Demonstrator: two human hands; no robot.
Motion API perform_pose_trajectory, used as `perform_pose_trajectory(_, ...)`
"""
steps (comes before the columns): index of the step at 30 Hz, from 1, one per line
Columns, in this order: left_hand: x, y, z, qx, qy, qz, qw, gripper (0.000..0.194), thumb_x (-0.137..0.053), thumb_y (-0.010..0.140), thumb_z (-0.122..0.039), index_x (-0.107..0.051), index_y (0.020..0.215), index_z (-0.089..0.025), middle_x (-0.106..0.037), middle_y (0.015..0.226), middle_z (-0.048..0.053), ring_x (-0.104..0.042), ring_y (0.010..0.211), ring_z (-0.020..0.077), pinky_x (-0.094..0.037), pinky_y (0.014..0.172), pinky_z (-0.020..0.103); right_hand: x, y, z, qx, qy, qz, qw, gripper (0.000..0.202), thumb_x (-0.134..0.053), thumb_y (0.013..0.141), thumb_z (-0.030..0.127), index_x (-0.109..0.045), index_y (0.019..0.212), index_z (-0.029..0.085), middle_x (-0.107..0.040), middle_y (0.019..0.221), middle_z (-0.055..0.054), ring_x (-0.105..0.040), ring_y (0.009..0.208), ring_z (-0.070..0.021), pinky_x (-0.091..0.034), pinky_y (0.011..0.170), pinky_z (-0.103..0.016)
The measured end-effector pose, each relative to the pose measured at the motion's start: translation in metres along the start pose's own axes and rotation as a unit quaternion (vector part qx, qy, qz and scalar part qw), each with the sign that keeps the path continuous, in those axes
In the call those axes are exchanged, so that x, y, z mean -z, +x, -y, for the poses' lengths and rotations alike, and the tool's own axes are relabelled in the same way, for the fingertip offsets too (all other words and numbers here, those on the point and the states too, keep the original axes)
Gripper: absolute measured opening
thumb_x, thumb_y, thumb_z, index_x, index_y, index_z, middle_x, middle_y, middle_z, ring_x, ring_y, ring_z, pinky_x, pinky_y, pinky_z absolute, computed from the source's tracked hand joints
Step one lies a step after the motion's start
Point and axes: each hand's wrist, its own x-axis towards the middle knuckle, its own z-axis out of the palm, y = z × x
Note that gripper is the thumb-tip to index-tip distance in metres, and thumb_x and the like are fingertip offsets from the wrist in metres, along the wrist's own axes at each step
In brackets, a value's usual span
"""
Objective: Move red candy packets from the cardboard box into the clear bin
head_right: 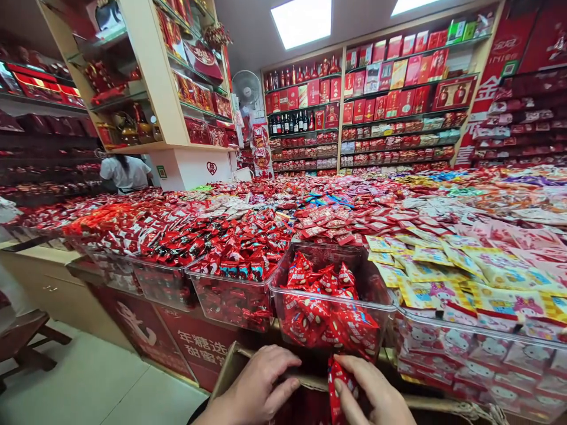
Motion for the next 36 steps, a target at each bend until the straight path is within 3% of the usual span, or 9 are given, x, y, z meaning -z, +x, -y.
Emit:
perform_pose_trajectory(6,-0.021,-0.015,-0.003,-0.034,0.188,-0.025,0.981,0.018,-0.046,0.079,-0.025,-0.061,0.085,-0.016,-0.066,0.077,0.008,-0.056,0.072,0.0204,-0.033,0.066,0.033,-0.003,-0.003,0.006,-0.115,0.022,0.103,0.988,0.027,-0.048,0.081,0.036,-0.063,0.097,0.019,-0.07,0.096,-0.008,-0.066,0.084,-0.0181,-0.054,0.072,-0.02)
perform_pose_trajectory(16,-0.022,-0.018,-0.003,-0.059,0.21,-0.041,0.975,0.018,-0.046,0.079,-0.025,-0.06,0.086,-0.016,-0.065,0.077,0.007,-0.055,0.071,0.0185,-0.03,0.064,0.032,-0.006,-0.008,0.004,-0.18,0.031,0.13,0.975,0.035,-0.047,0.079,0.043,-0.061,0.101,0.02,-0.068,0.101,-0.007,-0.064,0.09,-0.0193,-0.052,0.077,-0.023)
perform_pose_trajectory(20,-0.029,-0.02,0.004,-0.09,0.202,-0.092,0.971,0.016,-0.046,0.078,-0.025,-0.059,0.085,-0.017,-0.064,0.073,0.004,-0.053,0.067,0.0169,-0.029,0.062,0.031,-0.009,-0.01,0.008,-0.214,0.034,0.122,0.969,0.036,-0.048,0.077,0.047,-0.059,0.099,0.022,-0.068,0.101,-0.005,-0.063,0.092,-0.0199,-0.051,0.079,-0.025)
perform_pose_trajectory(24,-0.035,-0.02,0.011,-0.105,0.195,-0.118,0.968,0.015,-0.045,0.078,-0.025,-0.058,0.083,-0.018,-0.062,0.071,0.003,-0.05,0.065,0.0167,-0.029,0.061,0.031,-0.012,-0.012,0.011,-0.245,0.059,0.127,0.959,0.029,-0.048,0.079,0.045,-0.053,0.096,0.023,-0.068,0.093,-0.003,-0.064,0.081,-0.0176,-0.051,0.072,-0.025)
perform_pose_trajectory(26,-0.035,-0.021,0.012,-0.109,0.194,-0.12,0.968,0.015,-0.046,0.078,-0.025,-0.058,0.083,-0.018,-0.062,0.071,0.002,-0.05,0.065,0.0166,-0.029,0.061,0.031,-0.014,-0.013,0.012,-0.247,0.069,0.123,0.959,0.028,-0.047,0.08,0.045,-0.049,0.096,0.023,-0.066,0.091,-0.004,-0.063,0.077,-0.0171,-0.051,0.071,-0.026)
perform_pose_trajectory(31,-0.034,-0.02,0.011,-0.115,0.193,-0.126,0.966,0.014,-0.047,0.078,-0.025,-0.057,0.083,-0.018,-0.062,0.072,0.002,-0.05,0.065,0.0164,-0.028,0.061,0.031,-0.014,-0.015,0.01,-0.2,0.048,0.144,0.968,0.04,-0.043,0.084,0.038,-0.035,0.119,0.02,-0.063,0.097,-0.007,-0.062,0.08,-0.0163,-0.051,0.074,-0.028)
perform_pose_trajectory(36,-0.034,-0.021,0.011,-0.117,0.194,-0.13,0.965,0.013,-0.046,0.078,-0.025,-0.057,0.084,-0.018,-0.062,0.073,0.002,-0.05,0.065,0.0162,-0.028,0.061,0.031,-0.012,-0.017,0.009,-0.114,0.007,0.149,0.982,0.04,-0.044,0.084,0.031,-0.037,0.121,0.019,-0.062,0.106,-0.009,-0.06,0.097,-0.017,-0.05,0.082,-0.026)
